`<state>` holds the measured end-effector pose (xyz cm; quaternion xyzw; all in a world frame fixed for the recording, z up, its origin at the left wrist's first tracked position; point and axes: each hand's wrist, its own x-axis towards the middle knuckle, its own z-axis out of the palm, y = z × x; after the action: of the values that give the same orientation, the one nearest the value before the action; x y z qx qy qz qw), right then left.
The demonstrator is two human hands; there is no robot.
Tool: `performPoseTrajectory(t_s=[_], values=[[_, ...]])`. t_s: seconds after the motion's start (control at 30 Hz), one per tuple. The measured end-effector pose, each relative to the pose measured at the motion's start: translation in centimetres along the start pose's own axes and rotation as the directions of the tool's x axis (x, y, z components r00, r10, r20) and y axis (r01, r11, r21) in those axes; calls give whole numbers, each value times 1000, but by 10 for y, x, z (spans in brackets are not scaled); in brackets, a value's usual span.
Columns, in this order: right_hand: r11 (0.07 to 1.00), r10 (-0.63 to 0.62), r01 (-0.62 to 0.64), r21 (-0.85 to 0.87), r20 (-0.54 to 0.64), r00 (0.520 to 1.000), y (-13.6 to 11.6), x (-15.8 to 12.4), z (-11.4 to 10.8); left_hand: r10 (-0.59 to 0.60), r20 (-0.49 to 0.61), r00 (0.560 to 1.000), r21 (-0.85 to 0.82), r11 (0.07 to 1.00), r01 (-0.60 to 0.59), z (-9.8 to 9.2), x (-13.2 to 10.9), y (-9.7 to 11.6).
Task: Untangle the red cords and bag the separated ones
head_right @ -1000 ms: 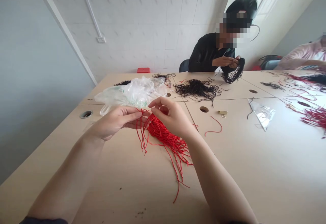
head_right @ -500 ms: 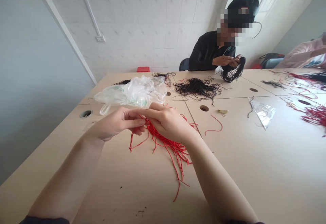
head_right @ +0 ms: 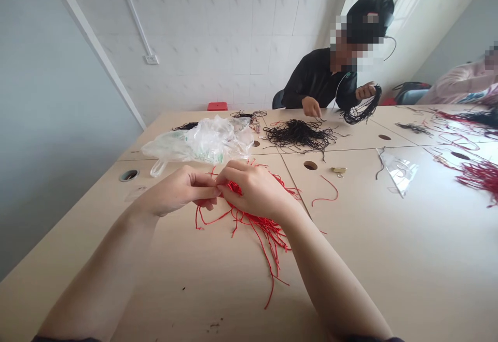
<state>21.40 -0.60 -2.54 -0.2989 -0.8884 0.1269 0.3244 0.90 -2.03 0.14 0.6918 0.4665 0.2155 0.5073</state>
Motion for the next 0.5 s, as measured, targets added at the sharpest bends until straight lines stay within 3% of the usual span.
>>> performPoseTrajectory(t_s=[0.23, 0.5], values=[[1000, -5, 3, -27, -82, 997, 1, -1, -3, 47, -80, 996, -65, 997, -52, -1, 3, -1], [991, -113, 131, 39, -303, 946, 6, 1, 1, 10, -106, 994, -291, 956, -41, 0, 3, 3]])
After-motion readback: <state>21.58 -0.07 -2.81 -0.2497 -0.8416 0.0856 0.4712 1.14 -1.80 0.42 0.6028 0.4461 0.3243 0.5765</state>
